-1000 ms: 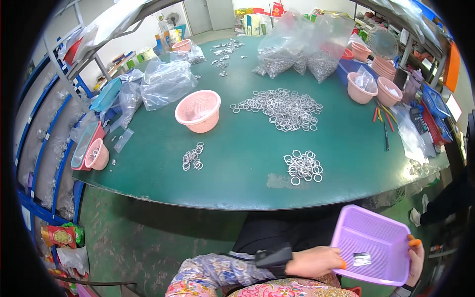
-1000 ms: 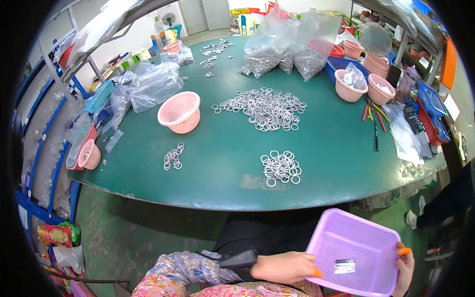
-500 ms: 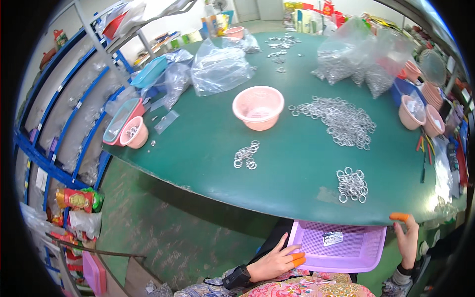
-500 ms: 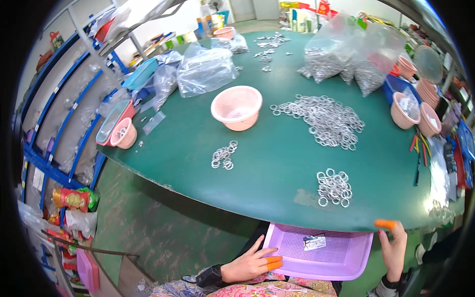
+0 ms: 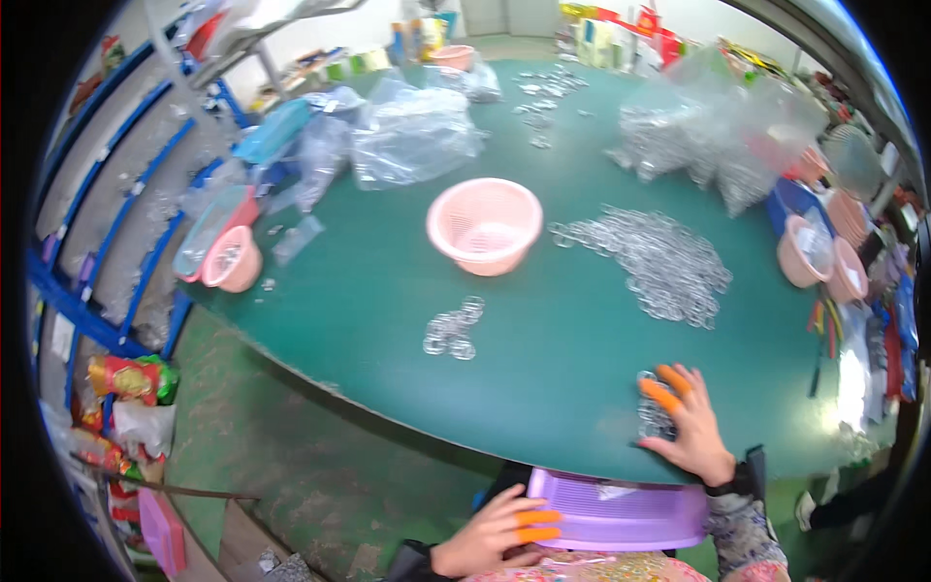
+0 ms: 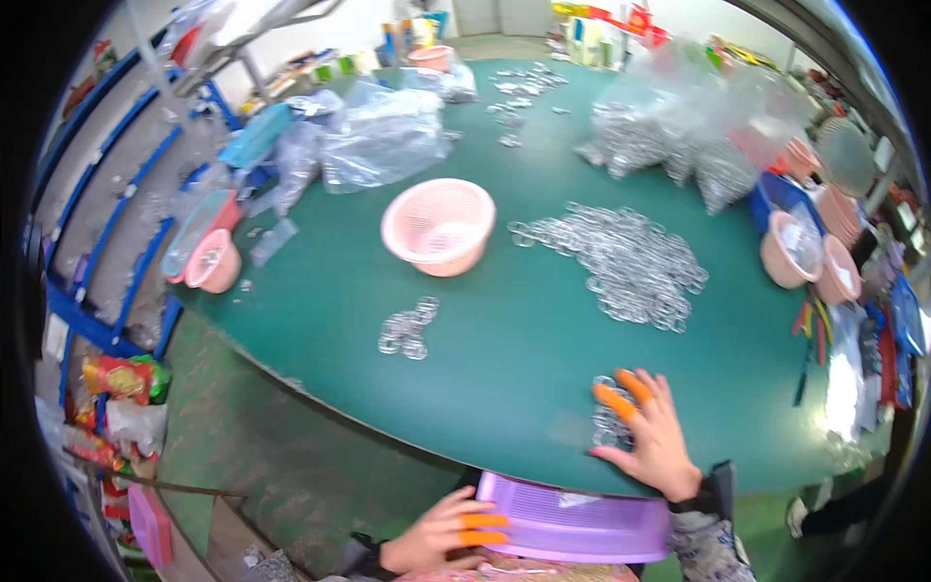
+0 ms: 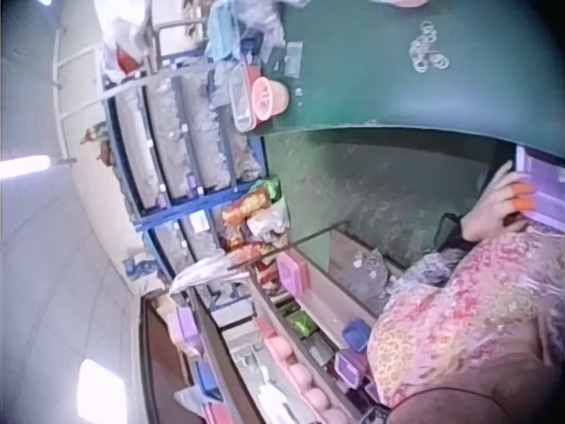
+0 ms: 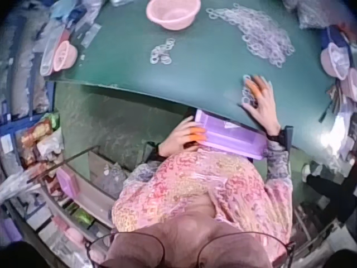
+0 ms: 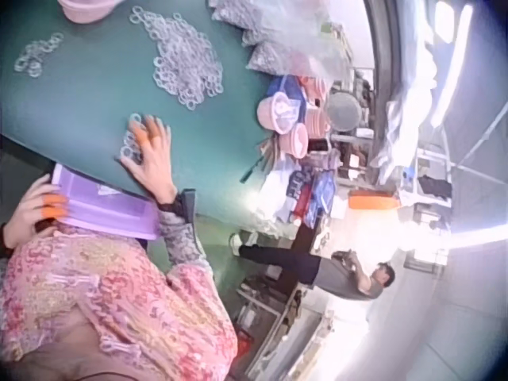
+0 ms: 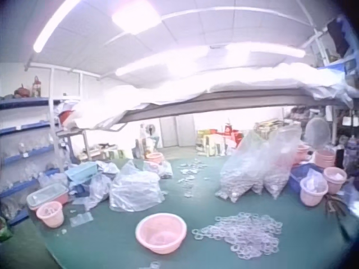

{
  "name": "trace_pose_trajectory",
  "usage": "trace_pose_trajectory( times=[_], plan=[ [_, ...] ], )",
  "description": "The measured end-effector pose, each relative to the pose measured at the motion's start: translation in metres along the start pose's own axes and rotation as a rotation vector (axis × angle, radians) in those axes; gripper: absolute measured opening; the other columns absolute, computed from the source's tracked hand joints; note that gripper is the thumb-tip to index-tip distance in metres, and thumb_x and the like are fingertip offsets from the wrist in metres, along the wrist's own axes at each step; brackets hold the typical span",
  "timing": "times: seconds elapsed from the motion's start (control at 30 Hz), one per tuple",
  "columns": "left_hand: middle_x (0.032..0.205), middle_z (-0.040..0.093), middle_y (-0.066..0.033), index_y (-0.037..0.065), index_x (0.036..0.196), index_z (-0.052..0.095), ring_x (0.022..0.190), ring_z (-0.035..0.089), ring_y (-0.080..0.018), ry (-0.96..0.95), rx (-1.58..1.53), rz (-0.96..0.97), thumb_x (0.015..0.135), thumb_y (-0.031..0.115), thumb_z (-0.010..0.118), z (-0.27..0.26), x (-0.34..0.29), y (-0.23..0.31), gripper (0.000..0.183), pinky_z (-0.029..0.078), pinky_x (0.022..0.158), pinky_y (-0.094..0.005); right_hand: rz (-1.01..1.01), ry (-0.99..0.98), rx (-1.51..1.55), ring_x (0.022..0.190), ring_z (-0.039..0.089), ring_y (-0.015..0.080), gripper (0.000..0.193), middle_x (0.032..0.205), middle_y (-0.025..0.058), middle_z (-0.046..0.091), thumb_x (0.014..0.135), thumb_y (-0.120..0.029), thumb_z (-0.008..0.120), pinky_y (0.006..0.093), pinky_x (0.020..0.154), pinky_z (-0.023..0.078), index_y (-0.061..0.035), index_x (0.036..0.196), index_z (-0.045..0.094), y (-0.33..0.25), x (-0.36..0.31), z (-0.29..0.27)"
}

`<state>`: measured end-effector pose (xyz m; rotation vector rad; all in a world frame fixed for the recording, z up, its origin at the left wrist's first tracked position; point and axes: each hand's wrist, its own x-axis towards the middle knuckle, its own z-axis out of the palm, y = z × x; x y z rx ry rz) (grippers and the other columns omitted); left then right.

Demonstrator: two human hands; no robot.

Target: The recorder gathers small metal rings from containers and bags, then spreads them on a table to sort and inspect them.

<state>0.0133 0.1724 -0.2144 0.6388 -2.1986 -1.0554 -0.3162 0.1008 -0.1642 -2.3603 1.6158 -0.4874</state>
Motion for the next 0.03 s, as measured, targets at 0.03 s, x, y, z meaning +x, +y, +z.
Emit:
trace_pose_trajectory(
  times=[0.03],
  plan=[
    [0.131,0.054,-0.0064,0.018,0.118,0.062,0.127,0.046,-0.023,0.004,0.031,-0.019,0.08,0.023,0.072,-0.005,-0.0027,0.0002,0.04,0.025,0.111,-0.0516,0.037,-0.023,-0.019,0.135,0.029,0.0391,0.074,0.14,0.0163,0.04,0.07,-0.041,0.076,0.0561,0.112,0.018,-0.0157,0.134,0.05,0.0054,-0.0175,-0.0091]
  ],
)
